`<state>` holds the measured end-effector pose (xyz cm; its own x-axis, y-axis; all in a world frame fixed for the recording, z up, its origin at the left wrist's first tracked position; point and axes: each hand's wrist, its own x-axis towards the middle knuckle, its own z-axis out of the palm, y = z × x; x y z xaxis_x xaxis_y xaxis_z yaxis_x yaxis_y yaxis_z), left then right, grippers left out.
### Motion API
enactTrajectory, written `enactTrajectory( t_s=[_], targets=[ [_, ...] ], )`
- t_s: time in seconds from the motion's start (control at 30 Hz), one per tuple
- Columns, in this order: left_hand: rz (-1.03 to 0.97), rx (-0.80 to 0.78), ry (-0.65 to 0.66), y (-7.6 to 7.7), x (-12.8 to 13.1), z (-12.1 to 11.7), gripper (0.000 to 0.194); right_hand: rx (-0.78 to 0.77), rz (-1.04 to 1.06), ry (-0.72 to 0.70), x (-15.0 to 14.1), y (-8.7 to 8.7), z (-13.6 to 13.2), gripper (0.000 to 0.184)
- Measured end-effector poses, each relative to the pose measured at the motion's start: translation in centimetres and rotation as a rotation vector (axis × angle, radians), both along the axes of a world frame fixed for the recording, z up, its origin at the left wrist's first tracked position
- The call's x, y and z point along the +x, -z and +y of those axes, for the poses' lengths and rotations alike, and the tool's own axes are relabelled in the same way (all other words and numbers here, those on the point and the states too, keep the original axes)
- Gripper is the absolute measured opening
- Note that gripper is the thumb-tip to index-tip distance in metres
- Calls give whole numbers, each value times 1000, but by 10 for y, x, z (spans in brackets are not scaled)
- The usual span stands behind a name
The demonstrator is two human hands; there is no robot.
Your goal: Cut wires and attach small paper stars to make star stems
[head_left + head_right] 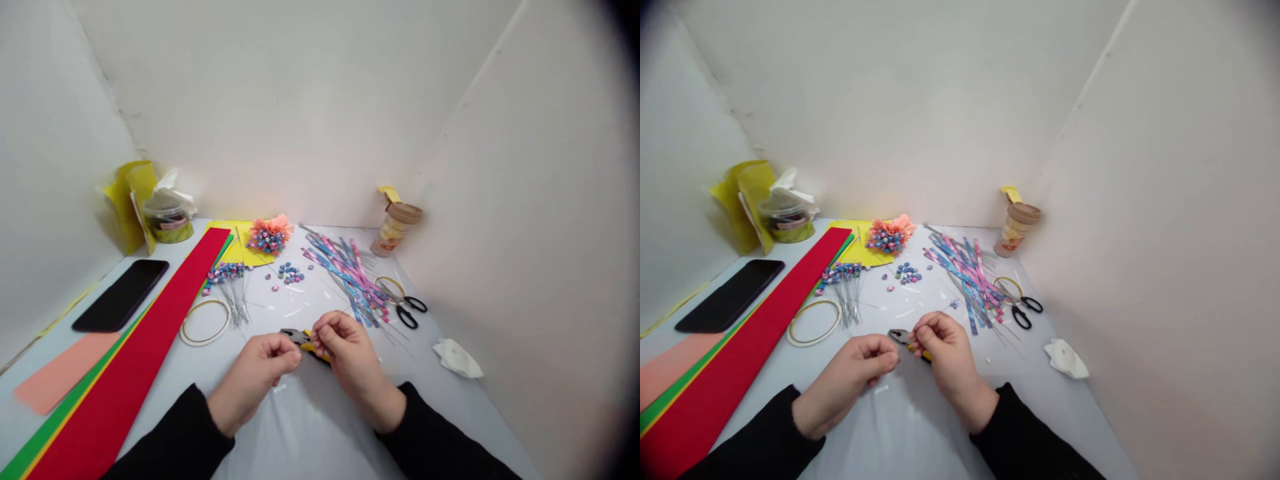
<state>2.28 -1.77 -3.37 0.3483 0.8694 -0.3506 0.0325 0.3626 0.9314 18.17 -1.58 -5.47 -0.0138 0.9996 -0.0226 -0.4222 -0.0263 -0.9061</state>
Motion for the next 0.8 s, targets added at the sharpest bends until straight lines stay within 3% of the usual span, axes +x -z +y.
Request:
enactTrajectory(
  t_s=[0.27,0.6,0.7,0.8],
  targets=[
    [-1,58,37,-3,3,0,16,13,-146,-50,0,-3,-1,17],
    [-72,-45,58,2,4,-3,15,-11,-176,-75,-2,-5,-2,17],
    [-60,29,79,0,3,-3,11,5,-120,-68,0,-5,-2,18],
    [-25,170,-28,-4,-1,-1,21,33,-174,-158,1,-8,-8,21]
  ],
)
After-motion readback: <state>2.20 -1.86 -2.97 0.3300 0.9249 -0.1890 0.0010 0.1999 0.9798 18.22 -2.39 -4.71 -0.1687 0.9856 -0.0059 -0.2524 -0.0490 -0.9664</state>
